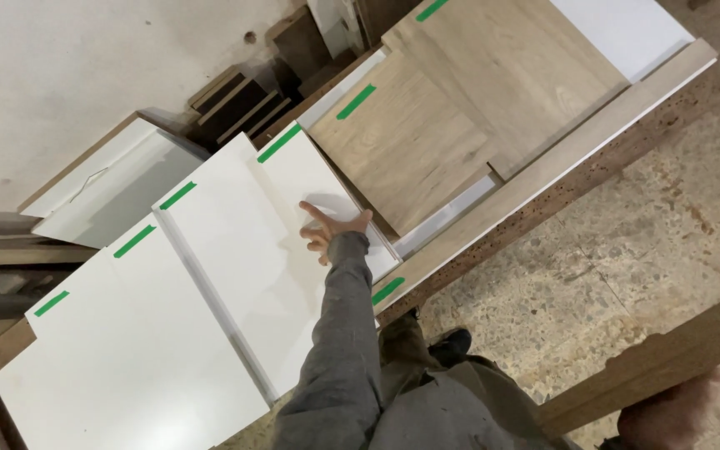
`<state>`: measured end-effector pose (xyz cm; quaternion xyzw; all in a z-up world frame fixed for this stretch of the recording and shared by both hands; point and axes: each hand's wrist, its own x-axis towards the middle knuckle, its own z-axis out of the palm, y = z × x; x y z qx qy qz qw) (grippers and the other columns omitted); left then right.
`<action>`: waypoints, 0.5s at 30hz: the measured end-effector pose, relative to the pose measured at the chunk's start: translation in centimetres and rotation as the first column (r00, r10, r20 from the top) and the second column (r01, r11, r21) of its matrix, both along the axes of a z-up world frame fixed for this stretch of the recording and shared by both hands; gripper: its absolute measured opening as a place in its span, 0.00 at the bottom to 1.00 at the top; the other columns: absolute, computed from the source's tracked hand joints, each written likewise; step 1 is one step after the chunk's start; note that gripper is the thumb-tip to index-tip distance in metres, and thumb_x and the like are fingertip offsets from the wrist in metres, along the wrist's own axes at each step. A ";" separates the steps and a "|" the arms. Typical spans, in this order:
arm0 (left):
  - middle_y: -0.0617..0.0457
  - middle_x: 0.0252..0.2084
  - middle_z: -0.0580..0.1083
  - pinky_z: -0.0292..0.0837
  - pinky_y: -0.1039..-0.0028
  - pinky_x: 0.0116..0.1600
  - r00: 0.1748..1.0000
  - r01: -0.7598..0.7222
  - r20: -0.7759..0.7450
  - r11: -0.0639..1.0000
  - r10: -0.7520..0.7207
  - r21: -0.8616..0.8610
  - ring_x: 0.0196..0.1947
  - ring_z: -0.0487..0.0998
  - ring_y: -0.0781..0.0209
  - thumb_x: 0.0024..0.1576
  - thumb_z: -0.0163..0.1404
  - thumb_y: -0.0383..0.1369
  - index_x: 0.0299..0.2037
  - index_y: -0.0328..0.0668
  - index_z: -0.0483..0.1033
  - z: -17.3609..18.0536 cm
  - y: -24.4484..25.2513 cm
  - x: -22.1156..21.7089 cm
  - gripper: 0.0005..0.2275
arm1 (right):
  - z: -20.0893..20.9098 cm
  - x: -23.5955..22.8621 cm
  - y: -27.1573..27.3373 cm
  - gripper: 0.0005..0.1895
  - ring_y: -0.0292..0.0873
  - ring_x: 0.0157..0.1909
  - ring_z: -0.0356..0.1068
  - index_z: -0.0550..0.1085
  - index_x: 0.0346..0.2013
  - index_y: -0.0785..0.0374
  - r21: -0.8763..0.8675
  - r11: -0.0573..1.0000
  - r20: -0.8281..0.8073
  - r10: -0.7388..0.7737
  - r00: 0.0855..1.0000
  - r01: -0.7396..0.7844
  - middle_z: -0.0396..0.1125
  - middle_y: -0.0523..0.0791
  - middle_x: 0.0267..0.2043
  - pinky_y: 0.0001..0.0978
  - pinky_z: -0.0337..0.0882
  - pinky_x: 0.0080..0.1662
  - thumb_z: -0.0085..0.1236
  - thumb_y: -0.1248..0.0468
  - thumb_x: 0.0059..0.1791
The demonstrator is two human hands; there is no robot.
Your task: The person picks up white wood panels from a table, carries them to a wall, and stacks them on a wooden support. They then return to the table, measure a panel with a tape measure, and check a clipboard with a ruler.
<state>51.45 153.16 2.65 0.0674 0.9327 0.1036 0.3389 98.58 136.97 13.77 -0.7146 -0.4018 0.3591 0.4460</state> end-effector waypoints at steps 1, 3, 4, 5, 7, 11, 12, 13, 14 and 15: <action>0.38 0.79 0.33 0.56 0.27 0.63 1.000 -0.005 0.003 1.000 0.005 -0.029 0.76 0.42 0.34 0.38 0.71 0.53 0.74 0.79 0.18 0.1 0.1 0.2 0.67 | 1.9 -1.1 0.1 0.25 0.53 0.40 0.72 0.67 0.49 0.73 -0.088 0.990 0.376 0.131 0.917 -0.106 0.69 0.59 0.38 0.44 0.72 0.41 0.43 0.49 0.60; 0.39 0.79 0.33 0.56 0.28 0.64 1.000 0.005 -0.005 0.999 -0.005 -0.041 0.76 0.42 0.34 0.37 0.71 0.54 0.74 0.78 0.18 -0.3 -0.3 0.2 0.67 | -2.5 2.5 -1.7 0.22 0.51 0.44 0.72 0.67 0.52 0.71 -0.037 0.997 0.454 0.076 0.888 -0.067 0.70 0.58 0.43 0.42 0.73 0.47 0.40 0.52 0.64; 0.39 0.80 0.33 0.56 0.29 0.65 1.000 0.014 -0.012 0.998 -0.015 -0.059 0.77 0.41 0.34 0.37 0.71 0.54 0.74 0.77 0.18 -0.5 -0.3 0.3 0.68 | -4.7 4.3 -2.6 0.19 0.49 0.48 0.72 0.67 0.56 0.68 0.011 0.999 0.527 0.022 0.849 -0.033 0.70 0.56 0.48 0.41 0.74 0.52 0.36 0.54 0.68; 0.39 0.80 0.33 0.56 0.29 0.65 1.000 0.015 -0.015 0.999 -0.016 -0.049 0.77 0.41 0.34 0.37 0.71 0.54 0.74 0.77 0.18 -0.9 -0.4 0.5 0.68 | -4.6 4.1 -2.1 0.19 0.49 0.48 0.72 0.67 0.56 0.68 0.022 0.999 0.525 0.015 0.851 -0.032 0.70 0.56 0.48 0.41 0.74 0.52 0.36 0.54 0.68; 0.39 0.80 0.32 0.55 0.30 0.65 0.999 0.027 -0.041 0.998 -0.029 -0.053 0.77 0.40 0.34 0.37 0.71 0.55 0.74 0.76 0.18 -1.7 -0.7 0.7 0.67 | -4.3 3.8 -1.1 0.17 0.46 0.51 0.68 0.60 0.61 0.71 0.149 0.988 0.057 -0.038 0.998 0.029 0.62 0.54 0.51 0.36 0.74 0.53 0.36 0.57 0.70; 0.39 0.80 0.32 0.56 0.30 0.66 0.999 0.029 -0.023 0.998 -0.030 -0.049 0.78 0.41 0.34 0.38 0.70 0.56 0.75 0.75 0.18 -2.3 -0.7 0.1 0.67 | -6.5 4.6 0.8 0.27 0.47 0.63 0.65 0.59 0.71 0.65 0.136 0.974 -0.331 -0.129 0.935 0.183 0.63 0.50 0.62 0.41 0.69 0.63 0.33 0.48 0.66; 0.37 0.80 0.31 0.54 0.29 0.66 0.999 0.021 -0.029 0.999 -0.022 -0.043 0.77 0.40 0.32 0.37 0.70 0.57 0.75 0.75 0.17 -3.1 -1.0 -0.3 0.67 | -6.5 4.4 1.4 0.30 0.47 0.67 0.64 0.59 0.73 0.63 0.117 0.969 -0.450 -0.144 0.881 0.218 0.63 0.48 0.64 0.43 0.67 0.66 0.33 0.45 0.65; 0.36 0.79 0.30 0.51 0.29 0.67 0.999 0.030 -0.022 0.999 -0.031 -0.029 0.77 0.38 0.29 0.37 0.69 0.58 0.75 0.75 0.16 -4.0 -0.5 0.2 0.68 | -6.1 4.7 1.9 0.34 0.48 0.70 0.62 0.58 0.75 0.62 0.107 0.958 -0.552 -0.165 0.818 0.265 0.63 0.47 0.67 0.46 0.64 0.69 0.34 0.41 0.63; 0.36 0.79 0.30 0.51 0.29 0.67 0.998 0.055 -0.010 0.998 -0.055 -0.014 0.77 0.38 0.29 0.37 0.69 0.58 0.75 0.75 0.16 -3.1 -1.6 -0.7 0.68 | -4.4 2.2 3.5 0.34 0.48 0.70 0.62 0.58 0.75 0.62 0.123 0.950 -0.544 -0.177 0.820 0.287 0.63 0.47 0.67 0.46 0.64 0.69 0.34 0.41 0.63; 0.36 0.80 0.30 0.52 0.26 0.66 0.999 0.048 -0.013 0.999 -0.048 -0.022 0.76 0.39 0.26 0.34 0.67 0.63 0.75 0.74 0.19 -2.6 -1.5 -0.4 0.68 | -2.3 0.5 4.5 0.36 0.47 0.66 0.62 0.58 0.73 0.61 0.044 0.956 -0.526 -0.224 0.821 0.289 0.63 0.47 0.64 0.47 0.64 0.64 0.37 0.39 0.59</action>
